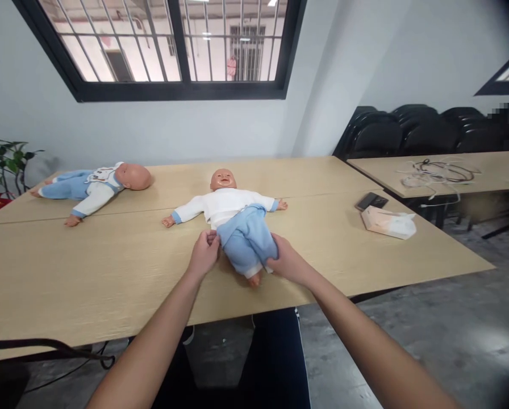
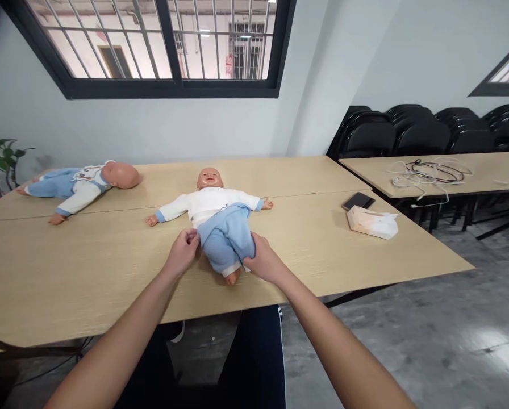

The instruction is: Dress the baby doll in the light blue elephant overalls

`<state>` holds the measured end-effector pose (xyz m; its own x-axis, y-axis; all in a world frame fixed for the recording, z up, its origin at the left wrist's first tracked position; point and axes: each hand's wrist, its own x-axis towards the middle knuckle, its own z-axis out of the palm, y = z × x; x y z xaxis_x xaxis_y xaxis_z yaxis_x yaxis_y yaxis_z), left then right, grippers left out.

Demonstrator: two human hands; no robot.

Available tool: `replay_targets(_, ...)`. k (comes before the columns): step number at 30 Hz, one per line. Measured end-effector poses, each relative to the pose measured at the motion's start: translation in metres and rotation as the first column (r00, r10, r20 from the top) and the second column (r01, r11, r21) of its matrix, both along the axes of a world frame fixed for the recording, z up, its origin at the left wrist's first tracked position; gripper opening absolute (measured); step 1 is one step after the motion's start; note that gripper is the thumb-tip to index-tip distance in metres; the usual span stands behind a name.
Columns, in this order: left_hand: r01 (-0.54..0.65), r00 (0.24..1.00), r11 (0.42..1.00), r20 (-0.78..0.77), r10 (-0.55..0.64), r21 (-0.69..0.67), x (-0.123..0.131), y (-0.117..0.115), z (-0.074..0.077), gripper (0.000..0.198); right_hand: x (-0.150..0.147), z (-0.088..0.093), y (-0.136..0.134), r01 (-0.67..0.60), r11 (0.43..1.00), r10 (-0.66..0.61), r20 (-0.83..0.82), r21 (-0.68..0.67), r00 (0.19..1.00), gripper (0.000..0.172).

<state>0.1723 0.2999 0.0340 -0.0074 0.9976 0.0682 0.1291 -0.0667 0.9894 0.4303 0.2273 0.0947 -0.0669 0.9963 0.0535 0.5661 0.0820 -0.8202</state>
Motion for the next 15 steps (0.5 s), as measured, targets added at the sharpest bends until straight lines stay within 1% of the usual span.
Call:
replay_targets(3,0.041,0.999,0.999,0.033,-0.041,-0.014,0.002,-0.005,-0.001,0.026,0.006,-0.003,-0.010,-0.024,0.999,0.024,0.005,0.022,1.000,0.072)
replay_targets(5,0.021,0.997,0.999,0.073,-0.019,-0.027,0.002,-0.011,-0.001,0.034,0.013,-0.004,-0.018,-0.045,0.999,0.044,0.033,0.024,0.998,0.075)
replay_targets(7,0.002,0.986,0.999,0.168,0.005,-0.041,0.001,-0.013,-0.002,0.041,0.022,-0.003,-0.027,-0.063,0.998,0.061,0.079,0.025,0.995,0.078)
replay_targets(8,0.001,0.970,0.999,0.245,0.010,-0.045,-0.001,-0.013,-0.001,0.043,0.026,-0.003,-0.032,-0.069,0.997,0.066,0.097,0.021,0.993,0.079)
replay_targets(10,-0.025,0.909,0.999,0.416,0.041,-0.045,-0.005,-0.010,0.000,0.043,0.035,-0.002,-0.042,-0.063,0.998,0.062,0.121,0.010,0.991,0.081)
replay_targets(12,-0.076,0.845,0.996,0.527,0.093,-0.054,-0.010,-0.006,0.003,0.040,0.041,-0.002,-0.051,-0.053,0.999,0.053,0.134,-0.007,0.990,0.083)
replay_targets(13,-0.089,0.838,0.994,0.535,0.109,-0.064,-0.012,-0.003,0.006,0.039,0.043,-0.002,-0.054,-0.048,0.999,0.050,0.141,-0.013,0.989,0.084)
replay_targets(15,-0.057,0.868,0.994,0.487,0.096,-0.094,-0.015,0.003,0.010,0.040,0.044,-0.003,-0.059,-0.046,0.999,0.047,0.156,-0.015,0.987,0.084)
